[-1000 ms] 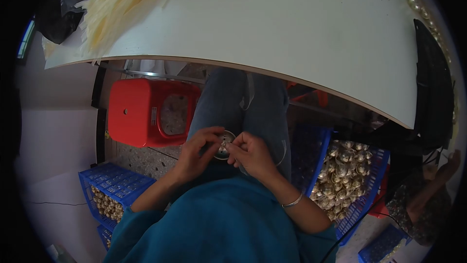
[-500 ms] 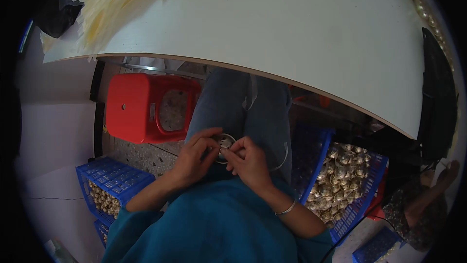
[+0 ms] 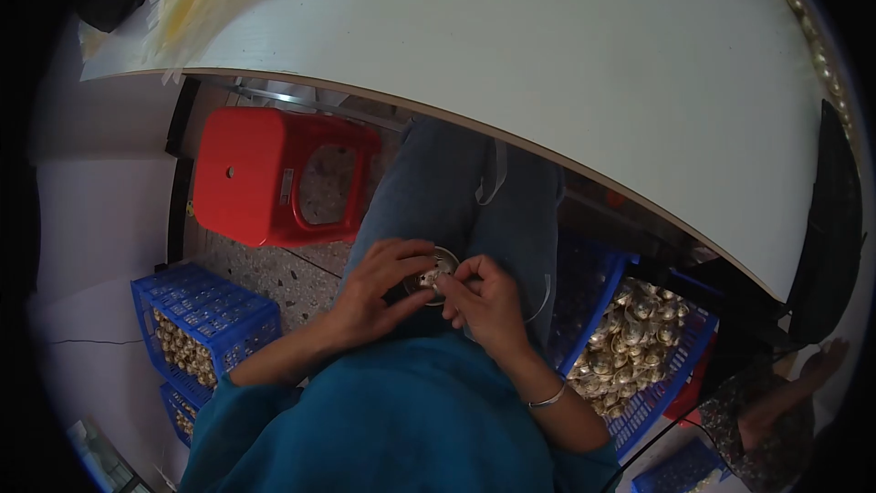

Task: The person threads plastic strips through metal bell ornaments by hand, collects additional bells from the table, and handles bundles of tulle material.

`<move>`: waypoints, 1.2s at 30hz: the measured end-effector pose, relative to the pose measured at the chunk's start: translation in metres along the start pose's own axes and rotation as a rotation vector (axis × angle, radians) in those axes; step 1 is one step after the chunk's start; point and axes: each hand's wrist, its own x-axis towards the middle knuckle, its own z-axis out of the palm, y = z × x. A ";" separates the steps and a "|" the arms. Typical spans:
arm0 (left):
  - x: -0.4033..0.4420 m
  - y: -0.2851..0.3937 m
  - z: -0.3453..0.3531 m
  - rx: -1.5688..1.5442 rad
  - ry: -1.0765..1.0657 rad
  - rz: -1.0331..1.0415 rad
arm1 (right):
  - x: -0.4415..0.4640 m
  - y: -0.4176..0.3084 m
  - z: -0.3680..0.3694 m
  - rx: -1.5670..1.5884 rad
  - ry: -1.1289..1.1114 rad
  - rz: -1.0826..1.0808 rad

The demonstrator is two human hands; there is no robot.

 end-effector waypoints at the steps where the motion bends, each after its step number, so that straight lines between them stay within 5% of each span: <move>1: 0.001 0.000 0.001 0.018 -0.005 -0.008 | 0.000 -0.002 0.001 0.007 0.014 0.008; 12: -0.005 -0.007 0.004 -0.049 0.021 -0.029 | 0.000 0.001 0.003 0.017 0.017 0.008; 17: -0.001 0.003 0.000 -0.270 -0.022 -0.326 | 0.000 0.003 0.000 -0.008 -0.002 0.021; 21: 0.004 0.007 0.005 -0.225 -0.037 -0.310 | 0.001 0.001 -0.004 0.033 -0.003 0.046; 27: 0.000 -0.004 0.005 -0.322 -0.027 -0.253 | -0.018 -0.012 -0.023 0.102 -0.168 -0.009; 29: 0.002 0.005 -0.002 -0.572 -0.040 -0.426 | -0.033 -0.013 -0.035 0.025 -0.295 0.049; 32: 0.007 0.018 -0.011 -0.494 -0.075 -0.335 | -0.055 -0.012 -0.056 -0.239 -0.337 0.008; 36: 0.010 0.031 -0.011 -0.335 -0.113 -0.103 | -0.079 -0.027 -0.049 -0.122 -0.297 -0.143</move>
